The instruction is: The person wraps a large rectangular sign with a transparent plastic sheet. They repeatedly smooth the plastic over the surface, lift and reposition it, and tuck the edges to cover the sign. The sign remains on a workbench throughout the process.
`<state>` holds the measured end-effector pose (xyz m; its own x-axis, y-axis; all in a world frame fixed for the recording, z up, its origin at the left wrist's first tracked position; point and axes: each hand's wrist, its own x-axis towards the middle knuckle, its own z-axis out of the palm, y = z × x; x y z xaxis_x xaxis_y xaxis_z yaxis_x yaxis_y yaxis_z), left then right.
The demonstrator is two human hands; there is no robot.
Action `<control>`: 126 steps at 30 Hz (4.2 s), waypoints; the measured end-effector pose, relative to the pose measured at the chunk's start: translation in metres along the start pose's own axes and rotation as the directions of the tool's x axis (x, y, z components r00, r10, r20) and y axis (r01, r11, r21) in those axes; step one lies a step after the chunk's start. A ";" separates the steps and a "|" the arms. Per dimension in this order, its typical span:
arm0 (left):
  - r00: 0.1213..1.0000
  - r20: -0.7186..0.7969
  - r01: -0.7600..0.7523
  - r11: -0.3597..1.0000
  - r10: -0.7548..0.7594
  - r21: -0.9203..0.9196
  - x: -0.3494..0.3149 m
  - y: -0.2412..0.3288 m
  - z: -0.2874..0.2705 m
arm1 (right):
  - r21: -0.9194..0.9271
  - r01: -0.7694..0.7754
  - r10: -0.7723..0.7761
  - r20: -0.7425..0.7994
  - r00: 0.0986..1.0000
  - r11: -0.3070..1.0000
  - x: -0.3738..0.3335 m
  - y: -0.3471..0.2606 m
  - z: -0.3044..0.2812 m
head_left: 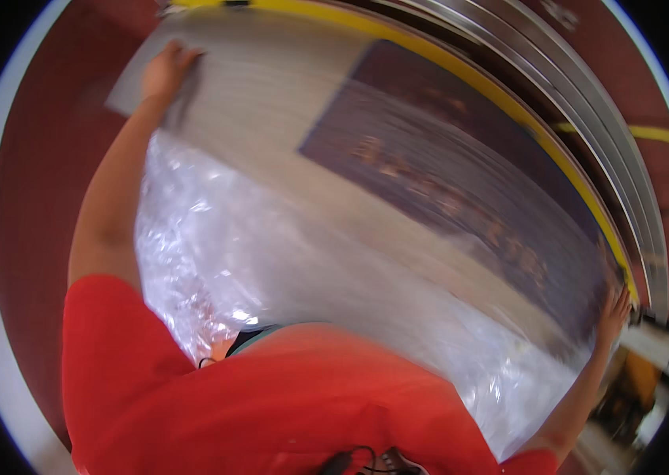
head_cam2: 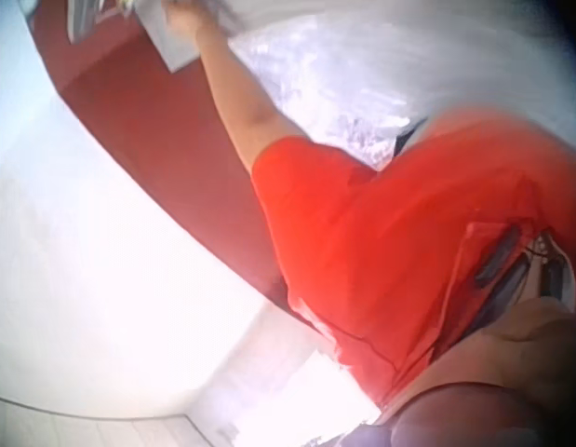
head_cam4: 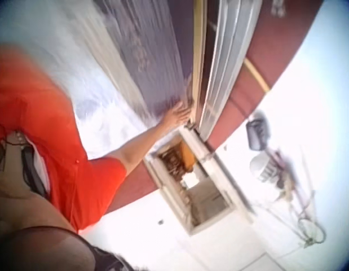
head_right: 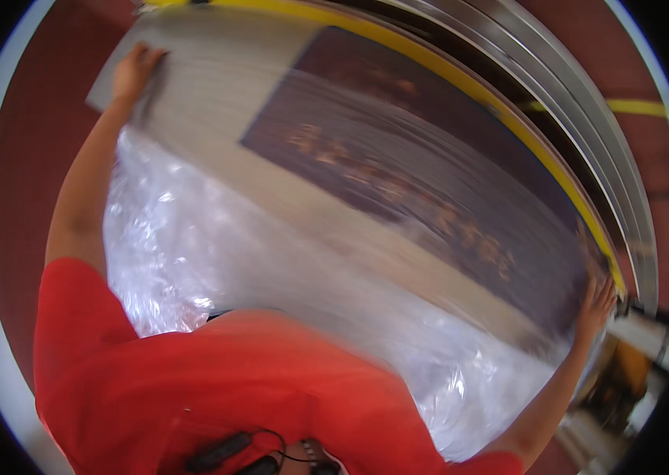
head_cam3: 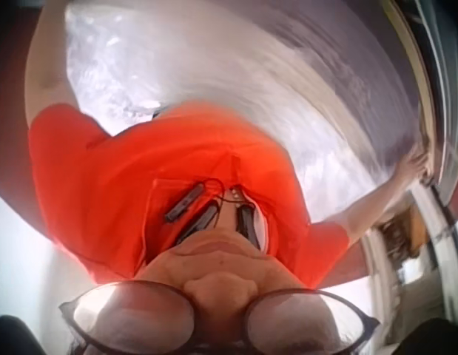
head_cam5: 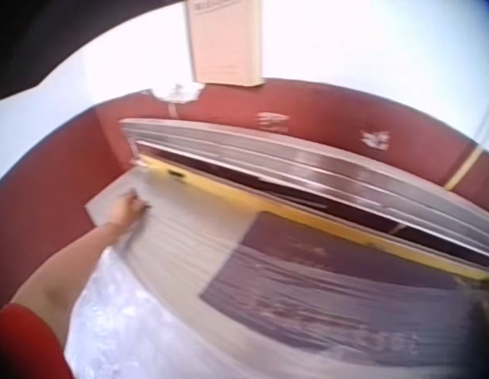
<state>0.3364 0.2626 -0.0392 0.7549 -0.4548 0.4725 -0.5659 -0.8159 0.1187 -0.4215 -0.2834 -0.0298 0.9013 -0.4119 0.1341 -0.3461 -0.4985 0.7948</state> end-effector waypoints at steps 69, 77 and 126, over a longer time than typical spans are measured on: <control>0.972 0.213 -0.074 0.990 0.099 -0.123 0.021 -0.058 0.045 | 0.074 -0.515 0.187 0.881 0.435 0.854 -0.090 -0.007 -0.173; 0.983 0.161 -0.065 0.991 0.083 -0.113 0.018 -0.043 0.034 | 0.605 -0.581 0.420 0.403 0.813 0.544 0.024 -0.055 -0.072; 0.862 0.333 0.474 0.373 -0.382 -0.798 0.134 -0.029 0.127 | 0.715 -0.604 0.773 0.586 0.242 -0.353 0.104 -0.034 0.006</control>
<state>0.4964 0.1802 -0.0901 0.9774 -0.1990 0.0710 -0.1180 -0.2354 0.9647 -0.3178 -0.3138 -0.0470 -0.2027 -0.9322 0.3000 -0.6081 -0.1203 -0.7847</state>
